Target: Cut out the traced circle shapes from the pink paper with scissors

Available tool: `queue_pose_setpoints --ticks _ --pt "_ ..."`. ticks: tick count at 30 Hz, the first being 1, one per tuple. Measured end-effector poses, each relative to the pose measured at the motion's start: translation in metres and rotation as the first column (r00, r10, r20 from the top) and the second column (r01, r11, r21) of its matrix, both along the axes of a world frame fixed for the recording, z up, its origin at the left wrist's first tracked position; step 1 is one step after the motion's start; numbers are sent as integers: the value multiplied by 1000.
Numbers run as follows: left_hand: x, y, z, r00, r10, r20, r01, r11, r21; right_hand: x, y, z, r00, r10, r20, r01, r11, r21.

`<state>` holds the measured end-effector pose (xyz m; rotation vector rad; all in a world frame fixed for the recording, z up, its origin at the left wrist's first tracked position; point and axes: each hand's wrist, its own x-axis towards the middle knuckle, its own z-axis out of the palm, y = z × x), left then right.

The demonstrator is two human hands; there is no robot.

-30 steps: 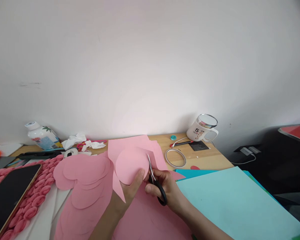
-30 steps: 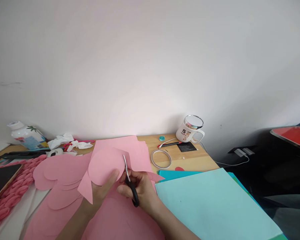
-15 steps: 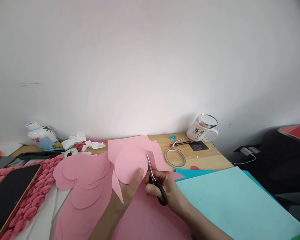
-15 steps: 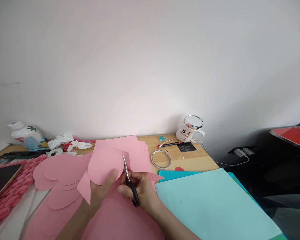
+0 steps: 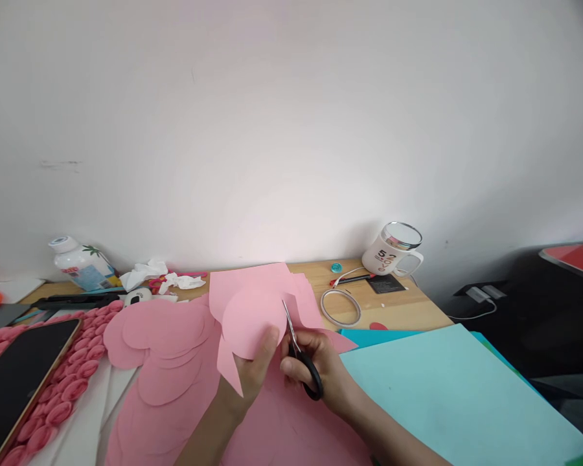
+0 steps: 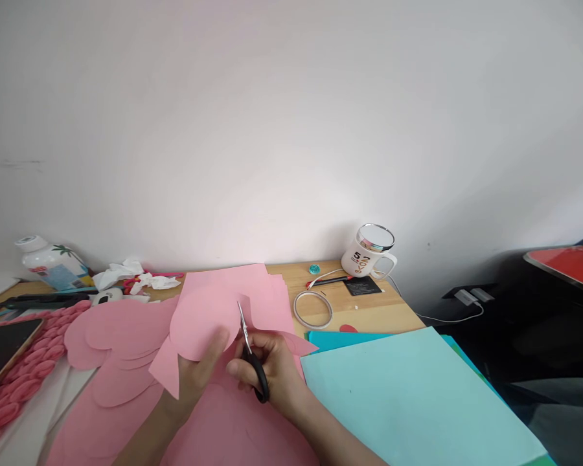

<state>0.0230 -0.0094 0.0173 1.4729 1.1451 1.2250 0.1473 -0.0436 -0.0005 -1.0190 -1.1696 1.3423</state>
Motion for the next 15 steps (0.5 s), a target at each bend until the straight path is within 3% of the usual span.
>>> queue_pose_setpoints --ticks 7,15 --pt "-1 -1 4 1000 -12 -20 11 998 -60 0 0 2 1000 7 -17 -7 1000 -15" --pt "-1 -2 5 995 -87 51 92 991 -92 3 2 -1 997 -4 -78 9 998 67"
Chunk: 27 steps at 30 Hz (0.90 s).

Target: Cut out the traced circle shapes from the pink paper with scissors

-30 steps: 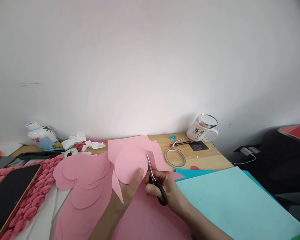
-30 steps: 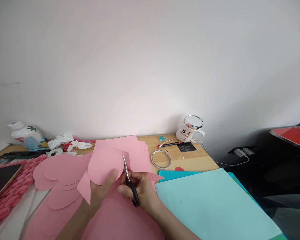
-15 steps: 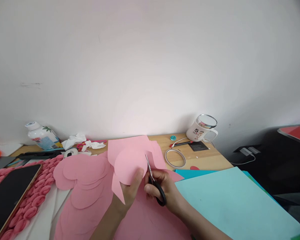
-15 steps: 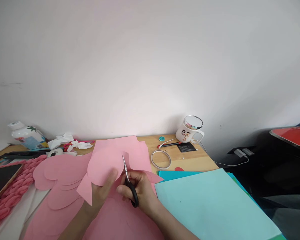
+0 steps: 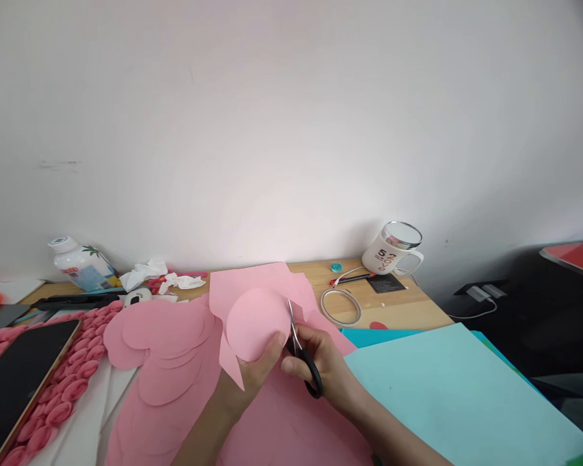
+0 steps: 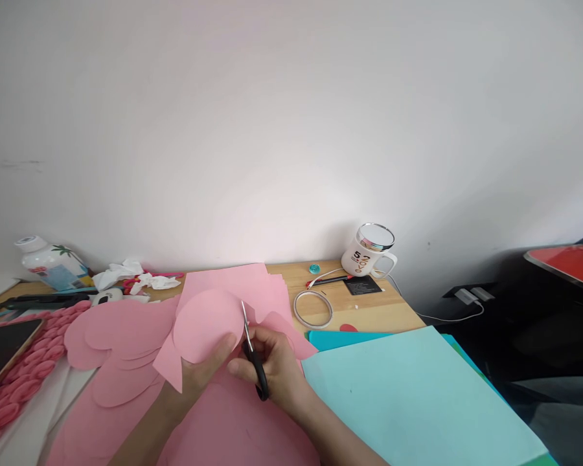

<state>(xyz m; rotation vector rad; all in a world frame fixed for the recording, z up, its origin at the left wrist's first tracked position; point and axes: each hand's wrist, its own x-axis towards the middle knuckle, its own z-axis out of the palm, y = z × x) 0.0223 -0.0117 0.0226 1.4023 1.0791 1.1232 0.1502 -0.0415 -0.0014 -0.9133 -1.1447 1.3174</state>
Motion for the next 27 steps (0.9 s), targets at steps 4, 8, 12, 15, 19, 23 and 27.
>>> queue_pose_setpoints --ticks 4,8,12,15,19,23,27 --pt "0 0 1 1000 -6 10 6 1000 -26 1 -1 -1 1000 9 5 -9 1000 8" --pt "-1 0 3 1000 -25 -6 25 1000 -10 1 -1 1 1000 2 19 -2 1000 12" --pt "-2 0 5 999 -32 -20 32 999 0 0 0 1 999 -4 33 3 1000 20" --pt "-2 0 6 999 -35 -19 35 999 -13 0 0 1 999 -1 43 0 1000 17" --pt "-2 0 6 997 -57 -43 56 998 -16 0 -1 3 999 4 54 -4 1000 -10" --pt "-3 1 6 995 -81 -63 81 997 0 0 -2 5 996 2 86 0 1000 -28" --pt "-4 2 6 994 -96 -60 99 994 47 0 -2 5 994 -1 111 6 999 -39"
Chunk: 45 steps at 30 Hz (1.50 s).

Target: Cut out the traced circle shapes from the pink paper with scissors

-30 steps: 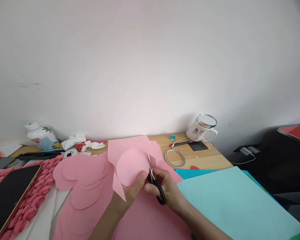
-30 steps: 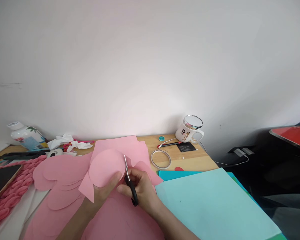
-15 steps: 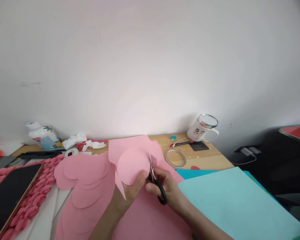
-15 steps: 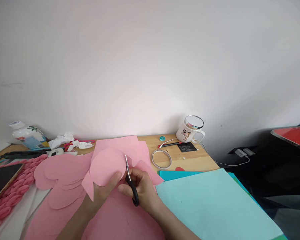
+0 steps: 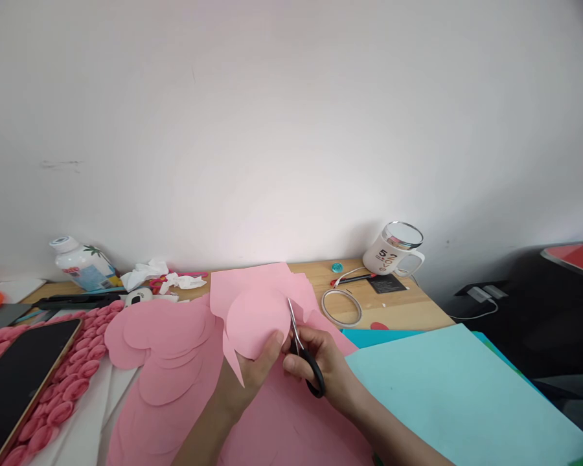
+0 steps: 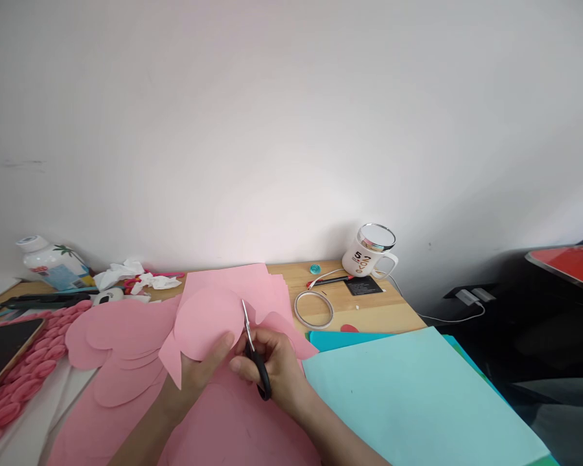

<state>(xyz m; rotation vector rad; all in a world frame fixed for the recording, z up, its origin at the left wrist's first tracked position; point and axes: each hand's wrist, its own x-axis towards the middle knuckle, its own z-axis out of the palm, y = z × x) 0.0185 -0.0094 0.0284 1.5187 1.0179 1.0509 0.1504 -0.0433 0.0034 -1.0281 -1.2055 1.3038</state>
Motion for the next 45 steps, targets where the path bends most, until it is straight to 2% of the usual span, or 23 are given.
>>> queue_pose_setpoints --ticks 10,16,27,36,41,45 --pt "2 1 -4 999 5 37 -5 1000 0 1 0 -2 1000 10 1 -10 1000 -19" --pt "3 4 -12 993 92 74 -94 995 28 0 0 -4 1000 5 -10 -5 1000 -30" --pt "1 1 -9 987 158 42 -157 988 -9 -2 0 -2 999 1 -33 -2 999 -35" --pt "1 2 -5 994 96 54 -99 994 47 2 1 1 999 -14 -29 15 1000 27" --pt "2 0 -2 995 86 47 -86 996 5 1 1 -2 1000 -14 -22 15 999 35" --pt "2 -1 1 999 12 48 -11 1000 -21 1 2 -2 1000 -12 -6 12 1000 13"
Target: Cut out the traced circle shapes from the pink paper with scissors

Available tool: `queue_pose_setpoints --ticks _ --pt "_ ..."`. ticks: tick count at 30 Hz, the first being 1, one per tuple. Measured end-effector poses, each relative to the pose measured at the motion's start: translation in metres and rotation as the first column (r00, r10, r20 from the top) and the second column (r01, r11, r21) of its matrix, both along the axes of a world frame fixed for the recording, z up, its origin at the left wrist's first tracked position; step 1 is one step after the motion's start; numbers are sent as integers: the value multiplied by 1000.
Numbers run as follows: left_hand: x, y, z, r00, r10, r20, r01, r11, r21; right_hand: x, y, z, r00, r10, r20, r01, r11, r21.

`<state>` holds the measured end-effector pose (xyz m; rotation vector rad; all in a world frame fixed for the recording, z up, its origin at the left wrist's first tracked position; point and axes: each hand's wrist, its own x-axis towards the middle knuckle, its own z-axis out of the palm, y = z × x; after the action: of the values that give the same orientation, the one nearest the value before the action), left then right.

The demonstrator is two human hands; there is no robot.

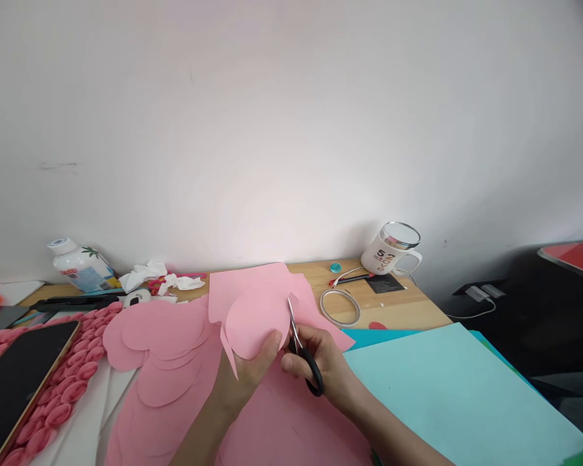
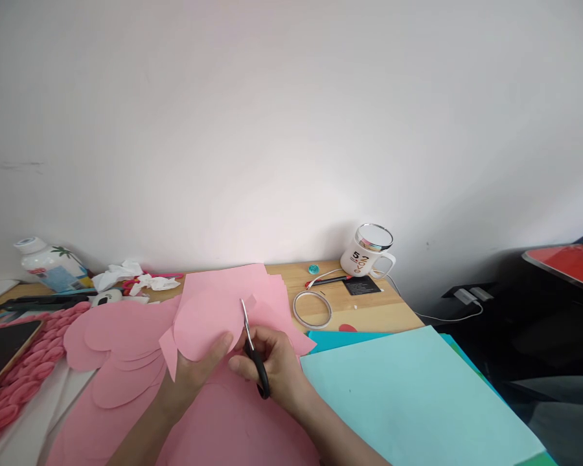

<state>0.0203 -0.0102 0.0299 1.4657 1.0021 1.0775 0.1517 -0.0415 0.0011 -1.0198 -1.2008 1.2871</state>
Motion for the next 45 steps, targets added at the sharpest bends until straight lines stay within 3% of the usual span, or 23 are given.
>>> queue_pose_setpoints --ticks 8,13,21,27,36,45 --pt "-1 3 -2 997 -72 34 72 997 -14 0 0 0 1000 -5 10 6 1000 -12" --pt "-1 3 -6 997 75 25 -75 997 2 0 0 0 1000 -18 16 18 999 -46" --pt "-4 6 -11 998 56 -5 -56 998 -17 0 -1 -1 1000 -11 -10 10 998 -67" --pt "-7 10 -21 990 138 2 -138 990 -2 -2 -1 -1 1000 -9 -6 9 998 -62" --pt "-3 5 -6 992 124 -11 -125 991 -43 -4 -2 -2 999 2 -41 -6 996 -83" --pt "1 2 -4 986 169 13 -169 986 -4 2 1 0 999 3 -49 -2 1000 6"
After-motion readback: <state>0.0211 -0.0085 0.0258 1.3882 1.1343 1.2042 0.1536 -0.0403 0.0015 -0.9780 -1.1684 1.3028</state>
